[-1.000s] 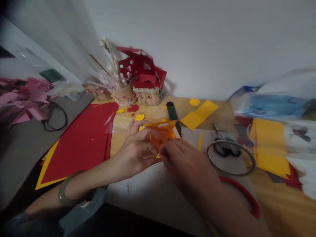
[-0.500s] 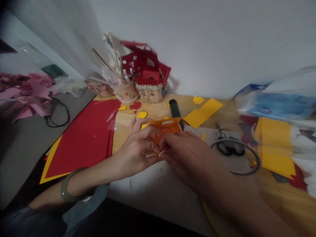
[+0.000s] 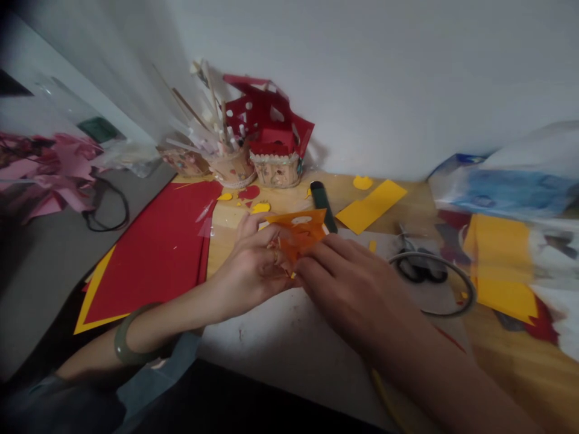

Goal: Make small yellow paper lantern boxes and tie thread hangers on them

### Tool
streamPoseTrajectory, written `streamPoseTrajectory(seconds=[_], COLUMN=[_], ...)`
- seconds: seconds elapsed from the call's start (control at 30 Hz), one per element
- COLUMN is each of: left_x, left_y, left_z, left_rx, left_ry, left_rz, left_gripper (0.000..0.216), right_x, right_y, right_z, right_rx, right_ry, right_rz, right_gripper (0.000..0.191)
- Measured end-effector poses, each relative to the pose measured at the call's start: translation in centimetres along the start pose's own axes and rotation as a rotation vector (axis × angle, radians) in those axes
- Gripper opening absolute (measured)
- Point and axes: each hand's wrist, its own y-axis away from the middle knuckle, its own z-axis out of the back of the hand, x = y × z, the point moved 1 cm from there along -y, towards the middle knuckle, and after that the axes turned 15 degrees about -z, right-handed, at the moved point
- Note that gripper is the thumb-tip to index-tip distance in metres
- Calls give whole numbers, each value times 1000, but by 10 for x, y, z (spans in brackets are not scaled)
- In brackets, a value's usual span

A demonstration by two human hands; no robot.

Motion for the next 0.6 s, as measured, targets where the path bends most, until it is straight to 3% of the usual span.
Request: streamPoseTrajectory(seconds=[0.17, 0.6], left_x=[2, 6], left_y=[-1, -1], left_z=[0, -2], left_rx=[1, -16], left_ry=[11, 53], left_rz=[-9, -1], left_gripper=[7, 12], right_x=[-2, -4], right_y=[-2, -3], right_z=[0, -1], right_rx=[-10, -52], right_ry=[27, 30], right_rz=[39, 99], right_gripper=[32, 33])
